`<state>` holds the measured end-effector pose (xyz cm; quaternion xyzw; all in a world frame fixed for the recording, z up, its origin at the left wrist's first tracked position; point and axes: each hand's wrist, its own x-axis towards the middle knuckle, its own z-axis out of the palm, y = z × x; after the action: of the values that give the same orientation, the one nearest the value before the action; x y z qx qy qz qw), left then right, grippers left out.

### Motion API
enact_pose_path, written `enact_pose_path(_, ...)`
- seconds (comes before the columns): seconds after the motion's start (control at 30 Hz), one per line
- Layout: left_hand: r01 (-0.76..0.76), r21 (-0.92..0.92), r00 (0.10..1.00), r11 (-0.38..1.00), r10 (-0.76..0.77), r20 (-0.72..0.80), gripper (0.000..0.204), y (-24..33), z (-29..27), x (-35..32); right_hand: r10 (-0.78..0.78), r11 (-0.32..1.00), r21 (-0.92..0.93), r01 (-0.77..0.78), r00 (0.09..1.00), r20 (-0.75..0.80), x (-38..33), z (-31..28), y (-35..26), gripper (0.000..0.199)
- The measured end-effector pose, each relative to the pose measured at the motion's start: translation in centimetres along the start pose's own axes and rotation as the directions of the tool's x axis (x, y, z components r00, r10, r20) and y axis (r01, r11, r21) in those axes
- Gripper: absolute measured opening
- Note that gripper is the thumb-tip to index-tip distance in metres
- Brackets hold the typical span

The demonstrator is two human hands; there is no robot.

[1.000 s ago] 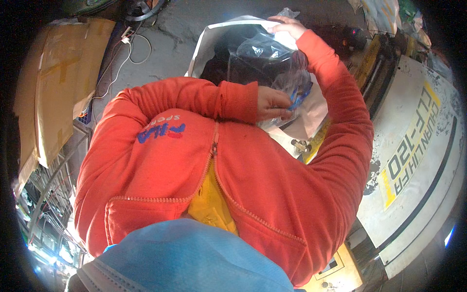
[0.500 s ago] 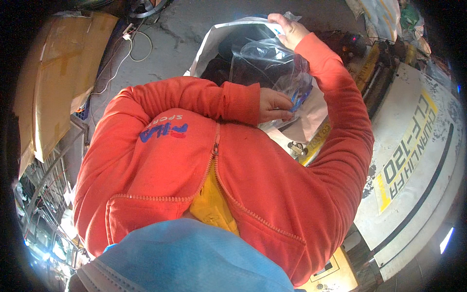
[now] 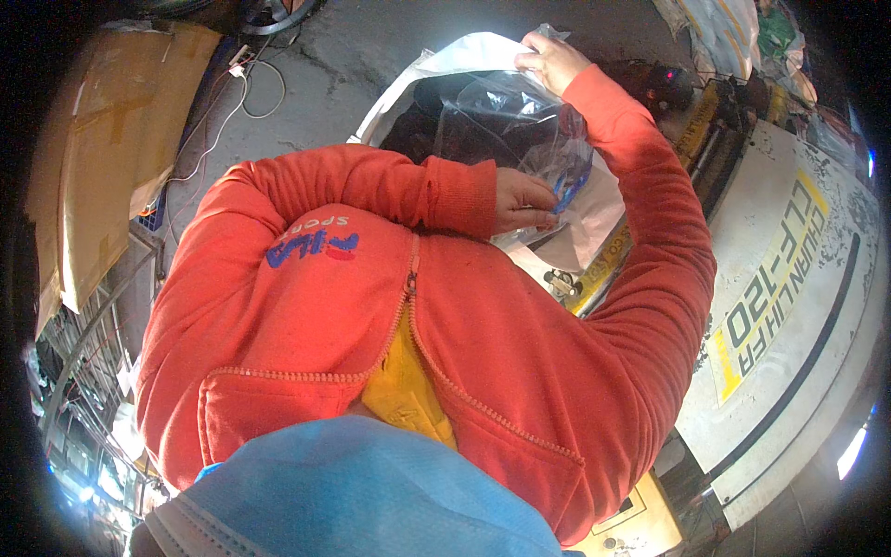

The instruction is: The person repeatedly gathers the top of a large white sack, twists it, and secures it with blue plastic straps. After several attempts, the person puts on green gloves and continues handling the sack and nearby items.

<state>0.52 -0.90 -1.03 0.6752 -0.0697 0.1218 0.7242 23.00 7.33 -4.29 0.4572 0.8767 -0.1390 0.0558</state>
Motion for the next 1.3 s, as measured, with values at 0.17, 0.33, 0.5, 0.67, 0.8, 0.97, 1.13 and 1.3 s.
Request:
enact_pose_path(0.17,0.024,-0.016,1.000,1.000,-0.024,0.010,0.028,-0.2,0.0,0.1,0.137,0.976,0.184,-0.119,0.987,-0.086,-0.1,-0.5,-0.4,0.041)
enact_pose_path(0.33,-0.002,0.008,1.000,1.000,0.002,-0.006,0.028,-0.3,0.2,0.1,0.377,0.843,0.428,-0.327,0.926,-0.033,0.2,0.5,0.1,0.042)
enact_pose_path(0.5,0.019,-0.009,1.000,1.000,-0.019,-0.002,0.028,-0.2,0.2,0.1,0.497,0.336,0.849,-0.407,0.843,0.207,0.7,1.8,1.3,0.050)
enact_pose_path(0.67,-0.005,-0.042,1.000,0.999,0.006,0.015,0.029,-0.2,-0.1,0.0,0.426,0.222,0.894,-0.389,0.864,0.271,0.3,1.2,0.9,0.064)
enact_pose_path(0.8,-0.040,-0.077,0.999,0.996,0.040,-0.010,0.030,-0.2,0.1,0.0,0.298,0.678,0.723,-0.130,0.948,-0.110,-0.1,0.6,-0.1,0.062)
enact_pose_path(0.97,0.030,-0.043,1.000,0.999,-0.030,-0.004,0.032,-0.2,0.3,0.0,0.140,0.838,0.545,-0.004,0.968,-0.208,-0.6,1.0,-0.3,0.045)
enact_pose_path(1.13,-0.044,-0.060,0.999,0.997,0.043,-0.008,0.034,0.1,0.1,0.0,0.009,0.767,0.638,0.069,0.993,-0.119,-0.6,0.8,0.7,0.032)
enact_pose_path(1.3,-0.035,-0.054,0.999,0.998,0.035,-0.010,0.033,0.1,0.1,0.0,-0.055,0.920,0.383,0.079,0.996,-0.074,-0.4,0.0,0.2,0.035)
